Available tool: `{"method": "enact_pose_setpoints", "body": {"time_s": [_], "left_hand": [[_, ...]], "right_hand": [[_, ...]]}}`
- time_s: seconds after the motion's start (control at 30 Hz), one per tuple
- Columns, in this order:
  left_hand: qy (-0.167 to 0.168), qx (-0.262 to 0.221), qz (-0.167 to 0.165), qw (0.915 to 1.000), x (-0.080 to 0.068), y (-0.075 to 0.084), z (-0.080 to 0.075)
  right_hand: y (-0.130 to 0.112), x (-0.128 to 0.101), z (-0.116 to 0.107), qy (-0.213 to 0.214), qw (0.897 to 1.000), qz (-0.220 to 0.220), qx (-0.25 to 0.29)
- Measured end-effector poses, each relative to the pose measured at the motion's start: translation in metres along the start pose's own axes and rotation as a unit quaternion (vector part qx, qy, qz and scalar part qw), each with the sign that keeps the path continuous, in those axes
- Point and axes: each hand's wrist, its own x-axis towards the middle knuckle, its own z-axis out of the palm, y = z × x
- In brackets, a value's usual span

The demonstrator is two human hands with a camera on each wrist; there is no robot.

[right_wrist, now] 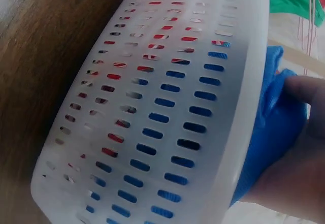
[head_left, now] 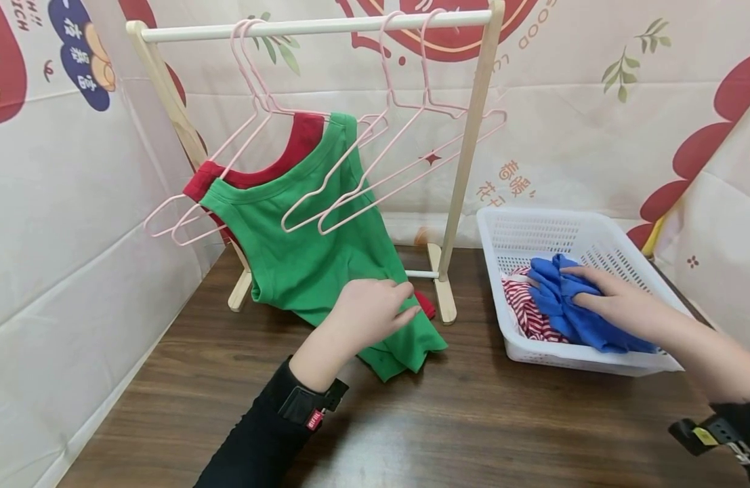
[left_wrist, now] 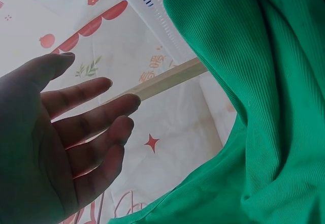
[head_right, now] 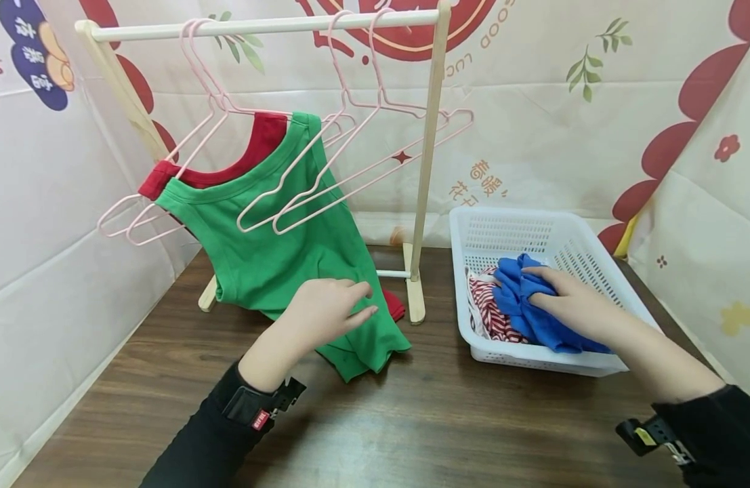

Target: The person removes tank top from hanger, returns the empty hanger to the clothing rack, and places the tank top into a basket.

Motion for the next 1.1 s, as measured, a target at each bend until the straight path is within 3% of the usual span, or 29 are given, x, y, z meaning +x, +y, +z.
{"method": "enact_pose_setpoints", "body": {"time_s": [0.23, 0.53, 0.83, 1.1], "left_hand": [[-0.014, 0.003, 0.010, 0.9998, 0.001, 0.002, 0.001], [-0.064, -0.009, 0.024, 0.9976, 0.001, 0.004, 0.003], [-0.162, -0.037, 0.014, 0.9860, 0.004, 0.008, 0.002], [-0.190, -0.037, 0.011, 0.9810, 0.002, 0.010, 0.004]], "right_hand": [[-0.007, 0.004, 0.014, -0.030, 0.997, -0.018, -0.074], [-0.007, 0.007, 0.028, -0.073, 0.989, -0.013, -0.130], [-0.009, 0.008, 0.035, -0.065, 0.984, -0.015, -0.163], [-0.022, 0.006, 0.037, -0.049, 0.976, -0.012, -0.213]]}}
